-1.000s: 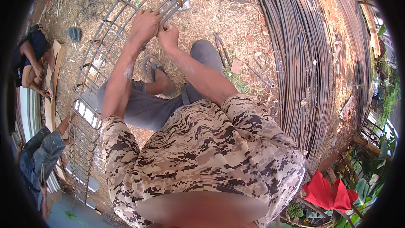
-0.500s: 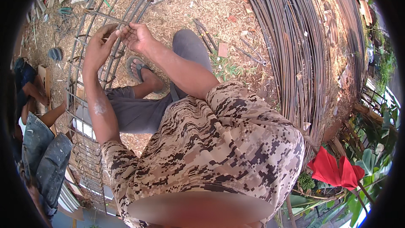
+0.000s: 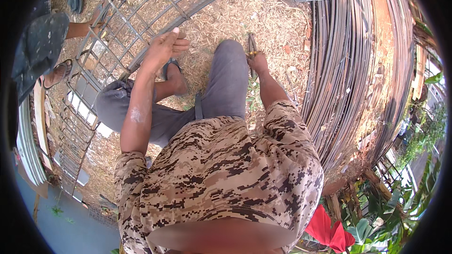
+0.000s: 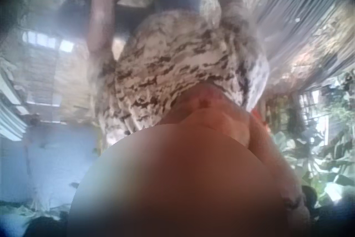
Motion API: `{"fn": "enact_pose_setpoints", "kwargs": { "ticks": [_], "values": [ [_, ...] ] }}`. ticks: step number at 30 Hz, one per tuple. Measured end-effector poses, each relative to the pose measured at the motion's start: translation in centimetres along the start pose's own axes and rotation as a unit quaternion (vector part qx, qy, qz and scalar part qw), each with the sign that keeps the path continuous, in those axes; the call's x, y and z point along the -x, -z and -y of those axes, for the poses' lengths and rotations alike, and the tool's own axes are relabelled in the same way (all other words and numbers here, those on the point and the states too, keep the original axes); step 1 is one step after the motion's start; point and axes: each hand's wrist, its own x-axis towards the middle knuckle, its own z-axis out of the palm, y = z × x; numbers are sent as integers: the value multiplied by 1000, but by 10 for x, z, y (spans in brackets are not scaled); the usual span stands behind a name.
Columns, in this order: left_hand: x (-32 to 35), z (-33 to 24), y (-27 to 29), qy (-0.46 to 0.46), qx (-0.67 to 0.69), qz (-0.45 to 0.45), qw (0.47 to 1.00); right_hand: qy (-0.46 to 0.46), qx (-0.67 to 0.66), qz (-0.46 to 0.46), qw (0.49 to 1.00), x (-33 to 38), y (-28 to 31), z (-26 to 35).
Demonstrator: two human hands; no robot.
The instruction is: The person kneels on the ground and uses pliers to twist wire ties around the intersections of a metal grid frame. They repeatedly pick up wire ties, wrap them around the grid, and twist them to secure the structure. The person also moves the grid and handles additional wire ties during the process.
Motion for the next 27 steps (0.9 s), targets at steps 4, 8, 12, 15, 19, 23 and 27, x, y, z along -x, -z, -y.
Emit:
{"fn": "enact_pose_setpoints", "kwargs": {
  "ticks": [4, 8, 12, 15, 19, 23, 27],
  "values": [
    [-41, 24, -43, -19, 449, 51, 892, -67, -192, 106, 973, 0, 70, 43],
    [-70, 54, -63, -55, 627, 156, 761, 4, -319, 215, 923, 41, 154, 105],
    [-84, 62, -58, -41, 636, 196, 745, 100, -307, 295, 899, 80, 231, 185],
    [-91, 55, -52, -17, 497, 78, 864, 181, -91, 282, 938, 83, 264, 239],
    [-93, 48, -58, -40, 373, -3, 927, 245, 196, 204, 927, 81, 275, 286],
    [-89, 54, -70, -21, 443, 28, 896, 213, 255, 192, 923, 87, 282, 307],
    [-89, 52, -75, -49, 415, -8, 909, 186, 286, 192, 920, 93, 289, 312]
  ]
}}
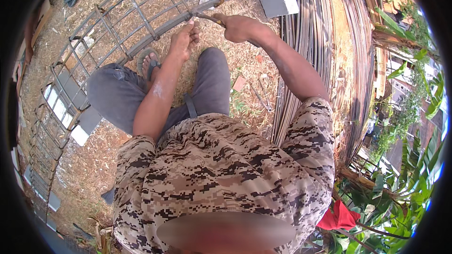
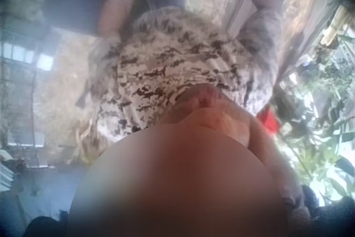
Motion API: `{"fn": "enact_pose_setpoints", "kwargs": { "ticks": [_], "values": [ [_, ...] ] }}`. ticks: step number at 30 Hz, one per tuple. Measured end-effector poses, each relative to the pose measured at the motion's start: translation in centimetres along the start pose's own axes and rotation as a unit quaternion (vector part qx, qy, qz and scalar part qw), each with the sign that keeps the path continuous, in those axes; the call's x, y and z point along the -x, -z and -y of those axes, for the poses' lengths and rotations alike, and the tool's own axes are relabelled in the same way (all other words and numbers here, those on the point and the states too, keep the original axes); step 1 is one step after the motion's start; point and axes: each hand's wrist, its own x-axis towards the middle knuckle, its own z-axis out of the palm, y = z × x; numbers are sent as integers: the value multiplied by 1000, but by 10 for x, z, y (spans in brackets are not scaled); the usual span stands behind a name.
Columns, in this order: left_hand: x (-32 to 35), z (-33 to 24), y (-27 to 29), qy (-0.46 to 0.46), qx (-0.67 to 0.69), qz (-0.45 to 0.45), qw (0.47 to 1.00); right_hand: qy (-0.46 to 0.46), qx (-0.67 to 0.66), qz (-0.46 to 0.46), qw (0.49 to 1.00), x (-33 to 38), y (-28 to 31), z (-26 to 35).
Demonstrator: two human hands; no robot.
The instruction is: The person kneels on the ground and uses pliers to twist wire ties around the intersections of a metal grid frame. They repeatedly pick up wire ties, wrap them around the grid, and twist them to secure the structure. The person also moves the grid and handles additional wire ties during the process.
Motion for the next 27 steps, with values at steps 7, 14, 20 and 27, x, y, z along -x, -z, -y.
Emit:
{"fn": "enact_pose_setpoints", "kwargs": {
  "ticks": [7, 14, 20, 27],
  "values": [
    [-5, 9, -16, -55, -38, -3, 998, 34, 93, 22, 995, -13, 10, 7],
    [-3, 9, -14, -50, 29, -17, 998, -12, -362, 144, 921, -11, -8, -20],
    [11, 4, -44, 70, 114, 64, 989, 81, -876, 297, 372, -28, -101, -38],
    [-15, 6, -82, 139, 51, -74, 986, -8, -618, 134, 774, 9, -74, -35]
  ]
}}
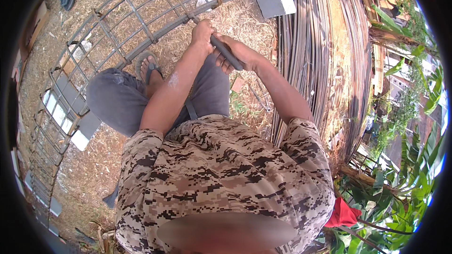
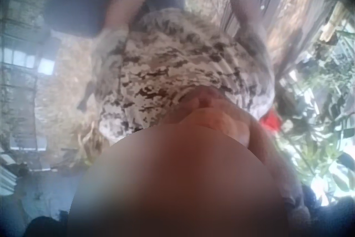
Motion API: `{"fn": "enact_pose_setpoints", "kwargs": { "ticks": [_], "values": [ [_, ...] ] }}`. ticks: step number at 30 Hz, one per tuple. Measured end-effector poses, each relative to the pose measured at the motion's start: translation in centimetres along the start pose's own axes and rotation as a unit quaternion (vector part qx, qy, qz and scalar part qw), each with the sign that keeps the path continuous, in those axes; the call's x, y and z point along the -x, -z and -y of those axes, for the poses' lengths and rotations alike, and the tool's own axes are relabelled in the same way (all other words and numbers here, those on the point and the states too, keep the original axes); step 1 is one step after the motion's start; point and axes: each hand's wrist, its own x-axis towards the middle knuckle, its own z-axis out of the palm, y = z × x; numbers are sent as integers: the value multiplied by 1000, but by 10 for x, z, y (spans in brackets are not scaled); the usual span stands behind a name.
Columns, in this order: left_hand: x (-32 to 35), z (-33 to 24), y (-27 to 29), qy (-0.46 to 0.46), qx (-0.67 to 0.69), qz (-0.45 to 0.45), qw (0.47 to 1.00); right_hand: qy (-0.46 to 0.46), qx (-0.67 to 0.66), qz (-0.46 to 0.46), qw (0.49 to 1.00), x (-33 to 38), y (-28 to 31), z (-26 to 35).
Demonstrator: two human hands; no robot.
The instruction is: The person kneels on the ground and uses pliers to twist wire ties around the intersections of a metal grid frame. They repeatedly pick up wire ties, wrap them around the grid, and twist them to secure the structure. The person also moves the grid and handles additional wire ties during the process.
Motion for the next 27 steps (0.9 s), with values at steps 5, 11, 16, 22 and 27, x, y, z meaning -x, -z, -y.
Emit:
{"fn": "enact_pose_setpoints", "kwargs": {
  "ticks": [5, 11, 16, 22, 27],
  "values": [
    [-19, 23, 18, -122, -165, -112, 972, 117, 344, -245, 899, -13, -49, -45],
    [-30, 31, 63, -302, -417, -94, 852, 329, 212, -351, 850, -110, -72, -127],
    [-32, 32, 58, -329, -419, -119, 838, 375, 157, -333, 851, -118, -65, -123],
    [-3, 27, 55, -186, -175, 73, 964, 74, -51, -1, 996, -40, -18, -79],
    [12, 20, 42, -38, 142, 249, 957, 14, -408, 233, 882, -9, -14, -61]
  ]
}}
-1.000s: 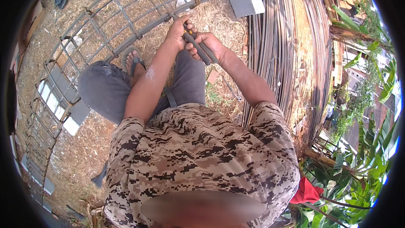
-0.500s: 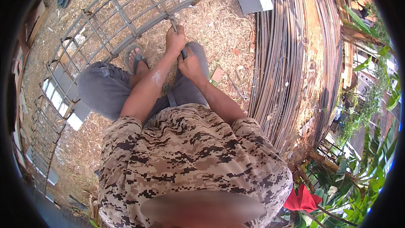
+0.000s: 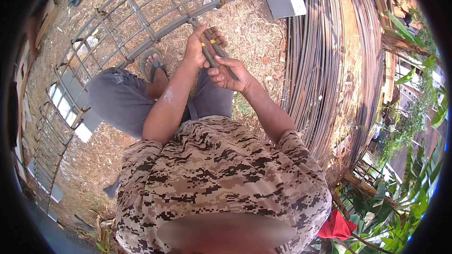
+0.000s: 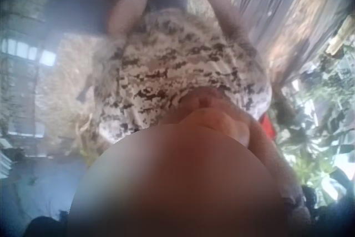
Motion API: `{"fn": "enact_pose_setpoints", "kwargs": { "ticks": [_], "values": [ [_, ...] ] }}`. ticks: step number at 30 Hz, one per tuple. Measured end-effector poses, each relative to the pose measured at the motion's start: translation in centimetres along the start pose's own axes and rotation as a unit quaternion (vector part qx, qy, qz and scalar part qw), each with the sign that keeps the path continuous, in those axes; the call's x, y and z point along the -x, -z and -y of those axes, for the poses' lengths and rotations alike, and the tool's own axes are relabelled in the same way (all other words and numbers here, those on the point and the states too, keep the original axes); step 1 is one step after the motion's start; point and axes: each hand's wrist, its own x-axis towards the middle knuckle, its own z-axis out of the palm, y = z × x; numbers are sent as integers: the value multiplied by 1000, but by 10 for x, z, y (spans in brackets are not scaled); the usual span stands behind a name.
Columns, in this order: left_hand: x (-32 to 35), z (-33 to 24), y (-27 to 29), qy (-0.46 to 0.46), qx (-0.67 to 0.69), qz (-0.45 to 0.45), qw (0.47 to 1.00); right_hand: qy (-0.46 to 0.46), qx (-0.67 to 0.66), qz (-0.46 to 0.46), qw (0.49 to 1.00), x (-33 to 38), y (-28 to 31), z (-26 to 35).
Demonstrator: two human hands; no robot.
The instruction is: The person kneels on the ground and uses pliers to twist wire ties around the intersections of a metal grid frame. They repeatedly pick up wire ties, wrap them around the grid, and twist them to secure the structure. The person also moves the grid and handles additional wire ties during the process.
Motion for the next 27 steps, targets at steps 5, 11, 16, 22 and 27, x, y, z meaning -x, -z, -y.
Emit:
{"fn": "enact_pose_setpoints", "kwargs": {
  "ticks": [5, 11, 16, 22, 27],
  "values": [
    [-10, 2, -3, 33, -58, -25, 997, 55, 373, -250, 892, 8, -9, 21],
    [-14, 0, 8, 43, -38, 62, 996, 40, 350, -160, 922, 16, -13, 39],
    [-18, -3, 6, 51, -32, 106, 993, -2, 327, -105, 939, 21, -16, 56],
    [-15, -10, 2, 62, -141, 55, 986, -26, 288, -41, 956, 19, 1, 69],
    [-12, -3, 3, 62, -141, 47, 987, -23, 334, -100, 937, 16, 11, 60]
  ]
}}
